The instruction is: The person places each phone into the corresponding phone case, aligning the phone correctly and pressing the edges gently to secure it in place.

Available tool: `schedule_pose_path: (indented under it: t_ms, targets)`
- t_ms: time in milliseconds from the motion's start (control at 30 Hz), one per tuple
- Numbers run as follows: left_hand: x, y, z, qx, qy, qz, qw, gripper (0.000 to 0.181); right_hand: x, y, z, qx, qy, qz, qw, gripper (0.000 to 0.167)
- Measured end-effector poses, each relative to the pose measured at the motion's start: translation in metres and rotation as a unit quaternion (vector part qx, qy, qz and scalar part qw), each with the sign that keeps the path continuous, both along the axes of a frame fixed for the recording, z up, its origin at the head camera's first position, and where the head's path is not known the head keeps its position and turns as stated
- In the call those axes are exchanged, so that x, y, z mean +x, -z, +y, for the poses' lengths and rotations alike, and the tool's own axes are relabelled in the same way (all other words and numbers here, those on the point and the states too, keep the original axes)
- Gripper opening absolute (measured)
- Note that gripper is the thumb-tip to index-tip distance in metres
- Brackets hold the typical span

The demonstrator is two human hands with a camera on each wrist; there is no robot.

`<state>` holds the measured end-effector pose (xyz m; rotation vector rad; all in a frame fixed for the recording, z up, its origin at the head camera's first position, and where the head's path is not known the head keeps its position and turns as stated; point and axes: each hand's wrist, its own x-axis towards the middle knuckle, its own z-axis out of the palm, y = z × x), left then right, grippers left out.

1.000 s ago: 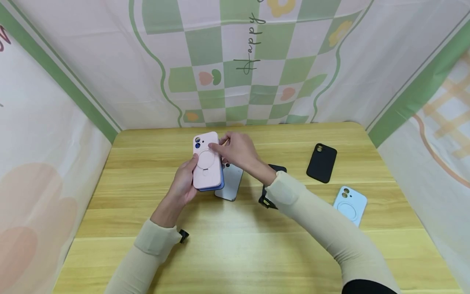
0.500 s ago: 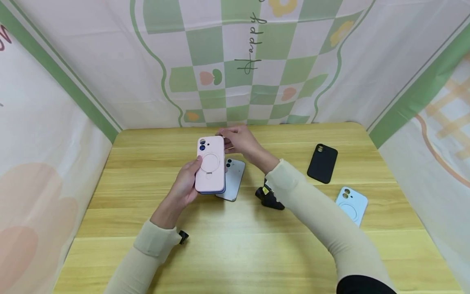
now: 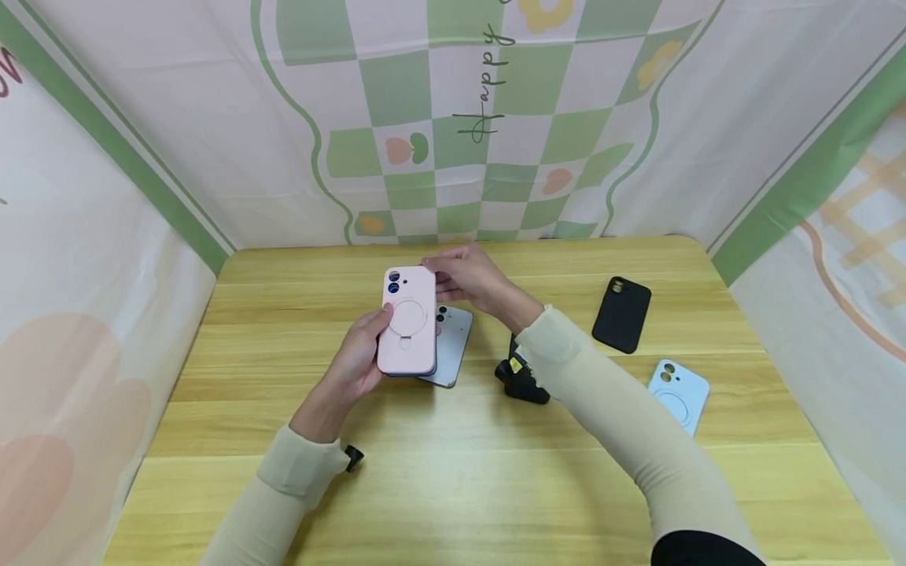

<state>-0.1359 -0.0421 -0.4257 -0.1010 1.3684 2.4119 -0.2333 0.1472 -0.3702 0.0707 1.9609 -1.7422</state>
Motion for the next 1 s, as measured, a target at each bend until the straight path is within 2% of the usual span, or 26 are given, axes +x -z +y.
schedule_pose_path:
  t_ms: [567,1000]
  targets:
    - [0.0037,-0.0029,-0.0025,-0.011,0.016,0.001,0.9998,0.051,0.0040,0.0001,0.0019,-0.006,-0.012,0.016,0.9998,0.033]
    - [0.0038,-0.0017,-0.0019,-0.008,0.018,-0.005,0.9998,0.051,0.0073,-0.0033,0.0023,0.020,-0.038,0.032,0.9986,0.034]
